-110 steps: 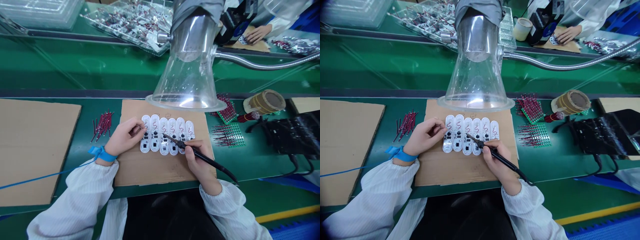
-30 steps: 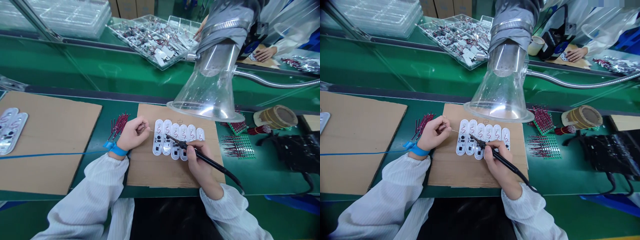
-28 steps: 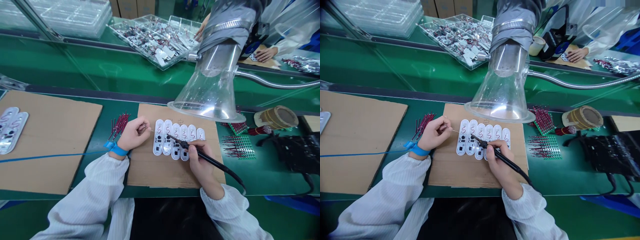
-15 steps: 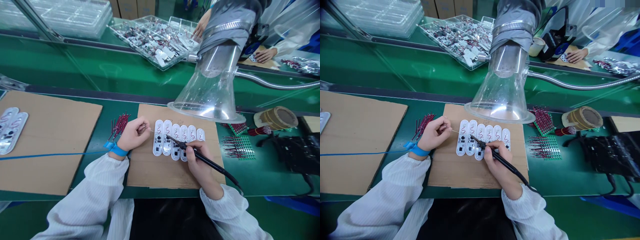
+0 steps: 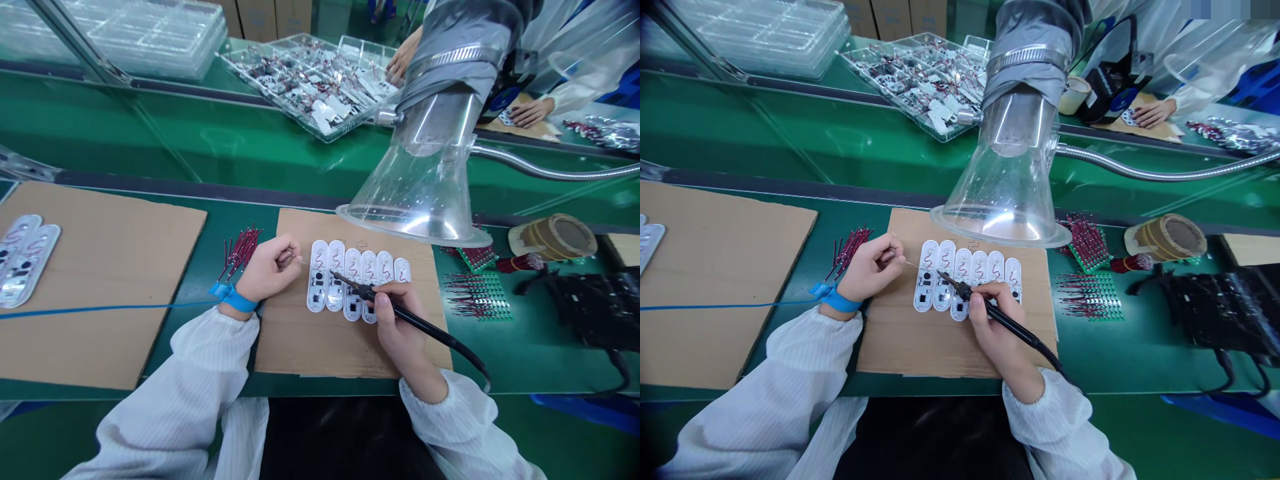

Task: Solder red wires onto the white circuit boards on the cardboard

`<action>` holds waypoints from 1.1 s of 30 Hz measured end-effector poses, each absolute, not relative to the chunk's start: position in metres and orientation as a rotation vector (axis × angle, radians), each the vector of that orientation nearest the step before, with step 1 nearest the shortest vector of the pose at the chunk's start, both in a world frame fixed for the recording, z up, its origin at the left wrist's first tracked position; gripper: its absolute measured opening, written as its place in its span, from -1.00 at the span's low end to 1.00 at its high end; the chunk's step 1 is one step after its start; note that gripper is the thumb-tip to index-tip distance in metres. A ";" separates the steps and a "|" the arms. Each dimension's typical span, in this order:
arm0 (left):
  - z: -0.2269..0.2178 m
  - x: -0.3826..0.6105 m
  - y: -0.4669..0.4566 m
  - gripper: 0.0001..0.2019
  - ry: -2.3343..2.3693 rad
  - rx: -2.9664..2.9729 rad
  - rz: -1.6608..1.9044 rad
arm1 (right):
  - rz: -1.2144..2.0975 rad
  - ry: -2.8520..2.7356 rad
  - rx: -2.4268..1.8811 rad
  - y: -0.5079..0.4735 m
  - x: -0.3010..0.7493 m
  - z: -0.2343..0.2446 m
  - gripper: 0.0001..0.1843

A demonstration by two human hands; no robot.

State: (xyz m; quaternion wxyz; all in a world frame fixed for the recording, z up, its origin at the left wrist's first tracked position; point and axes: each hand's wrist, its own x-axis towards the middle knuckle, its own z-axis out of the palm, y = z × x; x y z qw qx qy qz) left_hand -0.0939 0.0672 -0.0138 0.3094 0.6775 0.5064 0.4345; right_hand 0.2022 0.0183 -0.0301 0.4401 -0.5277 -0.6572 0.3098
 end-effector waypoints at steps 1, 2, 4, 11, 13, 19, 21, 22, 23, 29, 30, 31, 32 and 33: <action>-0.014 -0.094 0.067 -0.91 1.337 1.796 1.147 | 0.776 -1.640 -1.304 0.018 0.200 -0.029 -0.87; -0.014 -0.094 0.067 -0.91 1.336 1.801 1.148 | 0.777 -1.651 -1.299 0.019 0.198 -0.028 -0.88; -0.014 -0.094 0.067 -0.90 1.332 1.812 1.153 | 0.768 -1.680 -1.293 0.020 0.194 -0.026 -0.90; -0.018 -0.094 0.068 -0.91 1.336 1.848 1.136 | 0.754 -1.728 -1.278 0.024 0.187 -0.023 -0.90; -0.019 -0.094 0.067 -0.91 1.335 1.863 1.120 | 0.746 -1.740 -1.271 0.024 0.186 -0.022 -0.91; -0.019 -0.094 0.068 -0.92 1.314 1.883 1.121 | 0.698 -1.790 -1.258 0.024 0.186 -0.019 -0.95; -0.019 -0.094 0.068 -0.91 1.316 1.858 1.132 | 0.699 -1.781 -1.255 0.025 0.188 -0.020 -0.94; -0.019 -0.095 0.068 -0.91 1.322 1.840 1.137 | 0.706 -1.766 -1.258 0.025 0.189 -0.020 -0.93; -0.019 -0.095 0.068 -0.92 1.327 1.823 1.140 | 0.717 -1.746 -1.263 0.025 0.190 -0.021 -0.93; -0.017 -0.096 0.068 -0.93 1.353 1.787 1.131 | 0.788 -1.695 -1.267 0.023 0.188 -0.023 -0.88; -0.017 -0.096 0.068 -0.92 1.355 1.785 1.134 | 0.794 -1.700 -1.267 0.024 0.186 -0.023 -0.86; -0.016 -0.096 0.068 -0.92 1.353 1.783 1.138 | 0.802 -1.703 -1.270 0.024 0.184 -0.022 -0.85; -0.016 -0.095 0.068 -0.92 1.349 1.781 1.139 | 0.815 -1.706 -1.275 0.025 0.183 -0.022 -0.84; -0.016 -0.095 0.069 -0.92 1.347 1.780 1.137 | 0.829 -1.713 -1.280 0.026 0.181 -0.021 -0.82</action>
